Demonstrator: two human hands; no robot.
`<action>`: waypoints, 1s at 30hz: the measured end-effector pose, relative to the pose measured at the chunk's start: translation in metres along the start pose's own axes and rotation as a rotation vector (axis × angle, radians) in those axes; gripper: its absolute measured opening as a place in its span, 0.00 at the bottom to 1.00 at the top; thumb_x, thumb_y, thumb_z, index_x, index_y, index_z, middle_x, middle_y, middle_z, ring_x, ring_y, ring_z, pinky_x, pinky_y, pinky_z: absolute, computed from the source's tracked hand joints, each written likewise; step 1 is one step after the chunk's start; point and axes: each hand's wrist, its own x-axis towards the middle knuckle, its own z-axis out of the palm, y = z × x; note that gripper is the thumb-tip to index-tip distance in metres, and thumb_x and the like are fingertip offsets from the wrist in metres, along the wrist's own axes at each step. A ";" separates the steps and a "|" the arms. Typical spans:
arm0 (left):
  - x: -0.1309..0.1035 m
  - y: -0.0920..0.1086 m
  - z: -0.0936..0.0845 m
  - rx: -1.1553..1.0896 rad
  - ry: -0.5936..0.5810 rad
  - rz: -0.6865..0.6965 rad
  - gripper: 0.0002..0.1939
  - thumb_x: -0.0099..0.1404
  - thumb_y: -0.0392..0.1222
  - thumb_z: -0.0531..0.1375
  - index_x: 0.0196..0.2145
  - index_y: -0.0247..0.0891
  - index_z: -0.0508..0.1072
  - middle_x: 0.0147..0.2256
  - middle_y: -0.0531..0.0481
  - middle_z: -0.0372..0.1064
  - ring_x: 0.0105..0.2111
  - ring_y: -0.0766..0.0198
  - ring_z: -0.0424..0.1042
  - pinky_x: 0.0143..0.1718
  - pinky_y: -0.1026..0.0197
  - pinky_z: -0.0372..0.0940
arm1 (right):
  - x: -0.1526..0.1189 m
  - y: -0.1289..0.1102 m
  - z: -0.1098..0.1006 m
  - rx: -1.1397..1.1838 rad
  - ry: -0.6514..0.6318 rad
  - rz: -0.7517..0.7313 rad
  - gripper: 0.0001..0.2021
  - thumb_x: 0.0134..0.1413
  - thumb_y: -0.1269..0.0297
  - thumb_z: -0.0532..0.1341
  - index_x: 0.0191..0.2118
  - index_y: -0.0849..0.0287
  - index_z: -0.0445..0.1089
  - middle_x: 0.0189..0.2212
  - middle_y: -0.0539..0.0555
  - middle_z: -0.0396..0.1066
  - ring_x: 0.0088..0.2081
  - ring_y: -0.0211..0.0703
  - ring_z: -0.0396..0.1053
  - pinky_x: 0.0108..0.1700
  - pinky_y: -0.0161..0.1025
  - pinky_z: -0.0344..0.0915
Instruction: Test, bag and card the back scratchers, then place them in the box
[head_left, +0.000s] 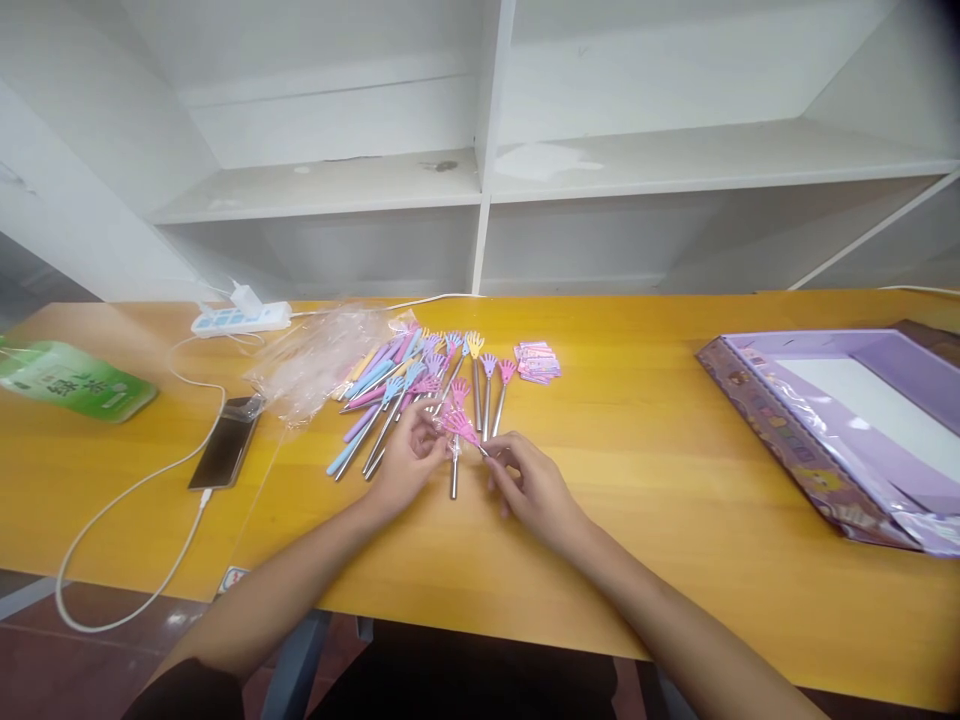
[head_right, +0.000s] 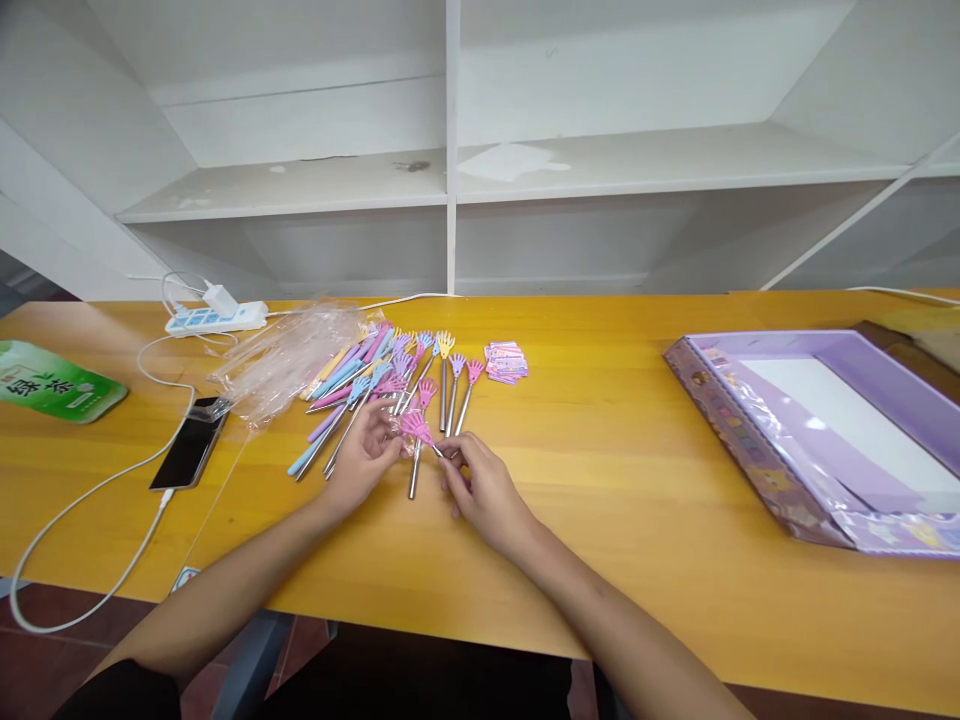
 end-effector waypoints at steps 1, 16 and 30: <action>-0.001 0.001 0.001 0.022 -0.011 -0.007 0.28 0.68 0.41 0.66 0.63 0.49 0.65 0.45 0.50 0.63 0.40 0.65 0.72 0.42 0.62 0.74 | 0.000 0.000 0.000 -0.005 -0.004 0.001 0.14 0.75 0.50 0.55 0.51 0.53 0.69 0.37 0.54 0.68 0.27 0.38 0.70 0.22 0.34 0.72; -0.006 -0.002 0.010 0.046 -0.030 -0.070 0.19 0.67 0.43 0.68 0.55 0.40 0.77 0.50 0.43 0.69 0.39 0.64 0.75 0.45 0.58 0.75 | -0.005 -0.023 0.000 0.162 -0.151 0.190 0.16 0.69 0.47 0.61 0.51 0.53 0.65 0.34 0.52 0.72 0.28 0.41 0.72 0.24 0.36 0.73; 0.011 0.009 -0.013 0.036 0.086 -0.001 0.23 0.67 0.43 0.66 0.58 0.44 0.72 0.55 0.44 0.71 0.38 0.64 0.74 0.39 0.61 0.73 | -0.007 -0.029 -0.015 0.092 -0.315 -0.017 0.11 0.72 0.55 0.61 0.54 0.50 0.70 0.43 0.54 0.77 0.39 0.43 0.74 0.43 0.42 0.74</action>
